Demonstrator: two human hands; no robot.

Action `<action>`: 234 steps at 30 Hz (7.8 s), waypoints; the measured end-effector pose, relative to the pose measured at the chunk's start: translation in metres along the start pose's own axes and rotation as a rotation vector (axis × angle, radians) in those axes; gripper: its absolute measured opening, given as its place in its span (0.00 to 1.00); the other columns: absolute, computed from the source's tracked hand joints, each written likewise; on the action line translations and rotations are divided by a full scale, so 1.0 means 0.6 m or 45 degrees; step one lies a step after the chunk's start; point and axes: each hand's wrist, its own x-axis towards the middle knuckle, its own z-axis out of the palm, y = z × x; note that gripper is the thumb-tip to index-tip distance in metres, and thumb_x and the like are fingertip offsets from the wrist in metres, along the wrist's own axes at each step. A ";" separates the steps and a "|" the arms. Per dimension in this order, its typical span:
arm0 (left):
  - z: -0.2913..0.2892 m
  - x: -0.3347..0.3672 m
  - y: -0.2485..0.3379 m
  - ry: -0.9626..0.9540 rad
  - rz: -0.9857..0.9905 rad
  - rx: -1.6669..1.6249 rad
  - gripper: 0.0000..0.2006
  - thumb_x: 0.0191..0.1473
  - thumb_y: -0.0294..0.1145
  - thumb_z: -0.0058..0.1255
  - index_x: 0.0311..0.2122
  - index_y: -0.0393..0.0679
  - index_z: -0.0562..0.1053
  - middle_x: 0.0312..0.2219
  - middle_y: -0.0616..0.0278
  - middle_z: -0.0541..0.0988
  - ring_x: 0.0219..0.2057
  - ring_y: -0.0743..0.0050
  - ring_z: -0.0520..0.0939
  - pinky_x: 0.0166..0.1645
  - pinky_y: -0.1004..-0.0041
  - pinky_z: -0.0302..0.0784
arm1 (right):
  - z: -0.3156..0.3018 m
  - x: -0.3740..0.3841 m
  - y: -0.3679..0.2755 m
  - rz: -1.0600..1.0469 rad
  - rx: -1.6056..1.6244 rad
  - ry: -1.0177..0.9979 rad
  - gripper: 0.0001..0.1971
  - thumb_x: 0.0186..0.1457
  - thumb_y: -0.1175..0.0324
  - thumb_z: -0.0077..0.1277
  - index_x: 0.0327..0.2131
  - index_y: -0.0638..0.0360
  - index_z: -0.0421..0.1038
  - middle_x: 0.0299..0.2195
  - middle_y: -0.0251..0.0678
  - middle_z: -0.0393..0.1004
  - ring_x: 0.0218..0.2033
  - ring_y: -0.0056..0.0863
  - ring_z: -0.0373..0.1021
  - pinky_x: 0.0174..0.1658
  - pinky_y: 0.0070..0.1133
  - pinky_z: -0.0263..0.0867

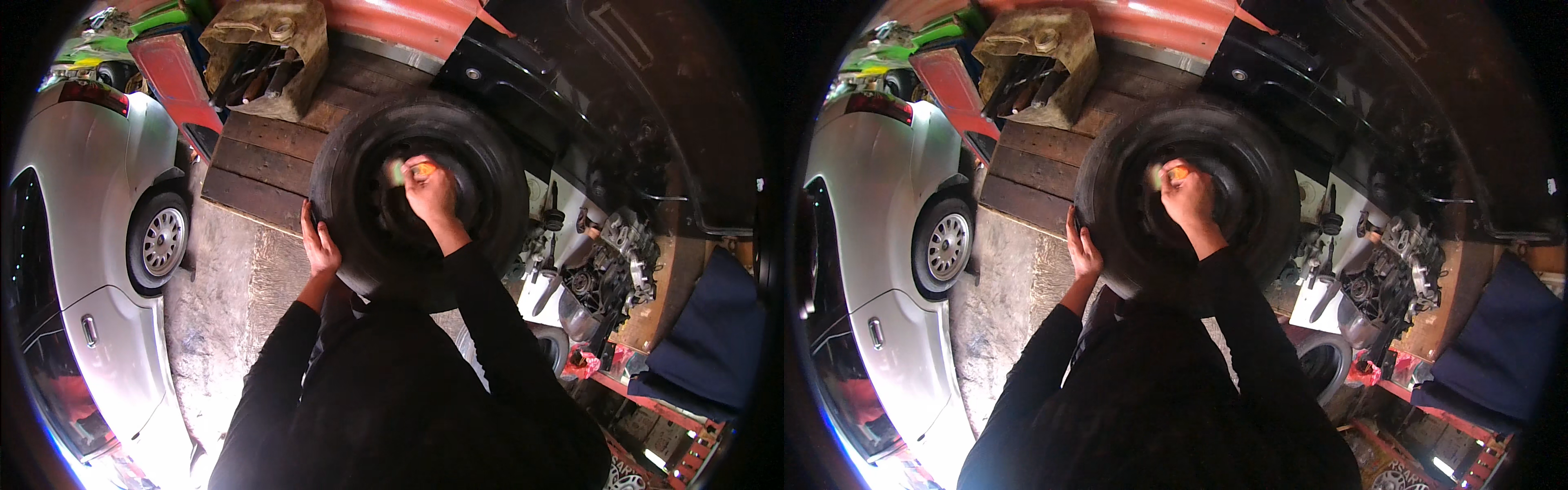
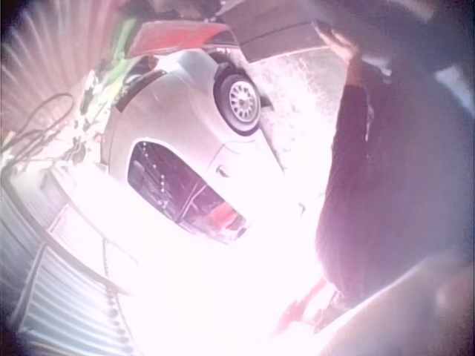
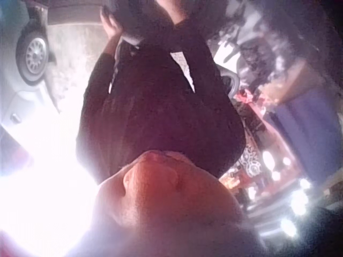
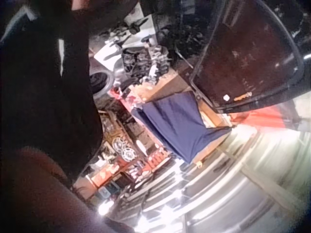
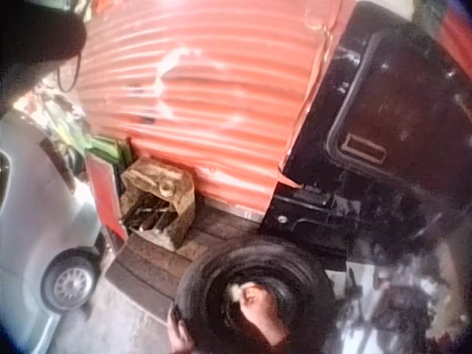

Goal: The person scrubs the inner rim of a car tire with a small orange brush, rotating the tire to reach different sections. The tire rests on a wooden plank in a cluttered garage.

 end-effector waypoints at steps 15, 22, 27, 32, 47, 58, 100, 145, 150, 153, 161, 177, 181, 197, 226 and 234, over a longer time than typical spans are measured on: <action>0.003 0.002 -0.004 0.033 -0.045 -0.004 0.27 0.66 0.34 0.35 0.66 0.32 0.58 0.64 0.38 0.64 0.67 0.39 0.63 0.71 0.56 0.55 | -0.006 0.196 0.028 -0.482 -0.219 -0.929 0.06 0.53 0.74 0.59 0.34 0.53 0.83 0.35 0.41 0.83 0.39 0.42 0.79 0.45 0.32 0.74; 0.008 0.002 -0.005 0.036 -0.048 -0.022 0.27 0.66 0.34 0.36 0.66 0.33 0.59 0.64 0.40 0.65 0.66 0.40 0.64 0.70 0.56 0.56 | -0.025 0.229 0.021 -0.436 -0.551 -0.972 0.07 0.49 0.78 0.56 0.30 0.56 0.82 0.32 0.42 0.82 0.38 0.44 0.78 0.45 0.34 0.73; 0.006 0.001 -0.004 0.048 -0.073 -0.032 0.26 0.66 0.34 0.36 0.66 0.34 0.59 0.64 0.40 0.65 0.66 0.40 0.64 0.70 0.56 0.56 | 0.013 0.196 0.022 -0.509 -0.390 -0.851 0.07 0.47 0.80 0.54 0.27 0.58 0.81 0.28 0.41 0.83 0.36 0.39 0.80 0.42 0.31 0.74; 0.004 -0.002 -0.007 0.064 -0.064 -0.036 0.26 0.66 0.34 0.36 0.66 0.34 0.59 0.64 0.40 0.65 0.66 0.41 0.64 0.70 0.56 0.56 | -0.031 0.207 0.028 -0.298 -0.316 -0.682 0.07 0.46 0.81 0.53 0.26 0.61 0.80 0.28 0.41 0.82 0.35 0.37 0.81 0.41 0.28 0.75; 0.008 0.003 -0.001 0.051 -0.070 -0.045 0.26 0.65 0.33 0.37 0.66 0.34 0.60 0.63 0.40 0.66 0.66 0.40 0.65 0.70 0.56 0.56 | 0.055 0.069 0.036 -0.202 0.438 -0.744 0.11 0.40 0.90 0.45 0.19 0.65 0.75 0.34 0.41 0.84 0.53 0.38 0.77 0.56 0.30 0.72; 0.010 0.006 -0.007 0.032 -0.063 0.003 0.26 0.65 0.33 0.35 0.66 0.34 0.59 0.63 0.40 0.66 0.66 0.40 0.65 0.70 0.56 0.56 | 0.036 0.019 -0.003 -0.358 0.390 -1.102 0.08 0.40 0.87 0.46 0.18 0.64 0.73 0.30 0.40 0.84 0.52 0.41 0.77 0.54 0.31 0.73; 0.005 0.006 -0.055 0.031 -0.075 -0.077 0.27 0.67 0.38 0.34 0.67 0.37 0.59 0.64 0.41 0.65 0.66 0.45 0.65 0.70 0.58 0.55 | -0.201 -0.084 0.032 -0.171 0.062 -1.253 0.12 0.58 0.67 0.59 0.45 0.57 0.81 0.41 0.43 0.83 0.42 0.41 0.79 0.47 0.30 0.73; 0.007 0.018 -0.084 0.041 -0.016 -0.075 0.27 0.66 0.37 0.34 0.67 0.35 0.59 0.64 0.42 0.65 0.66 0.47 0.64 0.71 0.59 0.52 | -0.268 -0.038 0.157 0.190 -0.188 -1.191 0.10 0.48 0.65 0.65 0.34 0.58 0.84 0.29 0.38 0.83 0.31 0.32 0.79 0.38 0.29 0.72; 0.006 0.018 -0.083 0.028 -0.003 -0.070 0.27 0.66 0.37 0.33 0.67 0.35 0.59 0.64 0.41 0.65 0.66 0.46 0.64 0.71 0.59 0.52 | -0.308 -0.012 0.163 0.101 -0.198 -1.013 0.10 0.48 0.64 0.66 0.34 0.57 0.84 0.31 0.37 0.84 0.33 0.33 0.79 0.40 0.30 0.72; 0.008 0.018 -0.082 0.040 -0.023 -0.151 0.28 0.66 0.37 0.33 0.67 0.34 0.59 0.64 0.41 0.65 0.66 0.47 0.64 0.71 0.59 0.52 | -0.329 -0.010 0.160 0.118 -0.184 -0.953 0.11 0.50 0.64 0.66 0.35 0.60 0.84 0.30 0.38 0.84 0.32 0.29 0.79 0.40 0.26 0.73; 0.008 0.018 -0.085 0.022 -0.067 -0.153 0.28 0.66 0.37 0.33 0.67 0.34 0.58 0.65 0.42 0.63 0.67 0.48 0.63 0.71 0.59 0.52 | -0.349 -0.055 0.214 0.270 -0.128 -0.882 0.10 0.49 0.66 0.65 0.36 0.56 0.85 0.32 0.36 0.85 0.33 0.27 0.79 0.42 0.25 0.73; 0.011 0.021 -0.088 0.033 -0.036 -0.145 0.27 0.65 0.35 0.34 0.67 0.36 0.59 0.65 0.42 0.63 0.67 0.48 0.63 0.71 0.59 0.52 | -0.330 -0.029 0.190 0.220 -0.197 -0.973 0.11 0.46 0.67 0.66 0.35 0.58 0.84 0.34 0.38 0.84 0.36 0.31 0.80 0.42 0.28 0.73; 0.006 0.014 -0.081 0.022 -0.101 -0.155 0.27 0.66 0.35 0.33 0.67 0.36 0.59 0.65 0.43 0.63 0.67 0.49 0.63 0.71 0.60 0.52 | -0.322 -0.031 0.166 0.156 -0.166 -0.981 0.11 0.46 0.68 0.66 0.35 0.59 0.84 0.34 0.39 0.84 0.36 0.31 0.80 0.42 0.28 0.73; 0.009 0.015 -0.072 0.026 -0.085 -0.166 0.28 0.66 0.36 0.33 0.68 0.35 0.58 0.66 0.43 0.63 0.67 0.50 0.62 0.71 0.61 0.51 | -0.337 -0.010 0.154 0.097 -0.155 -0.822 0.09 0.48 0.66 0.64 0.32 0.61 0.83 0.30 0.38 0.84 0.33 0.30 0.80 0.40 0.25 0.73; 0.009 0.016 -0.082 0.027 -0.097 -0.178 0.27 0.66 0.36 0.34 0.68 0.36 0.58 0.65 0.43 0.64 0.67 0.47 0.63 0.71 0.60 0.52 | -0.281 -0.017 0.086 0.007 -0.632 -1.068 0.08 0.42 0.77 0.58 0.30 0.60 0.82 0.35 0.48 0.82 0.39 0.46 0.79 0.42 0.37 0.74; 0.014 0.015 -0.073 0.018 -0.107 -0.149 0.26 0.66 0.35 0.35 0.67 0.37 0.59 0.64 0.42 0.65 0.66 0.45 0.64 0.70 0.58 0.54 | -0.282 -0.042 0.120 -0.098 -0.683 -1.053 0.07 0.43 0.78 0.57 0.29 0.60 0.81 0.33 0.48 0.82 0.38 0.47 0.79 0.43 0.38 0.74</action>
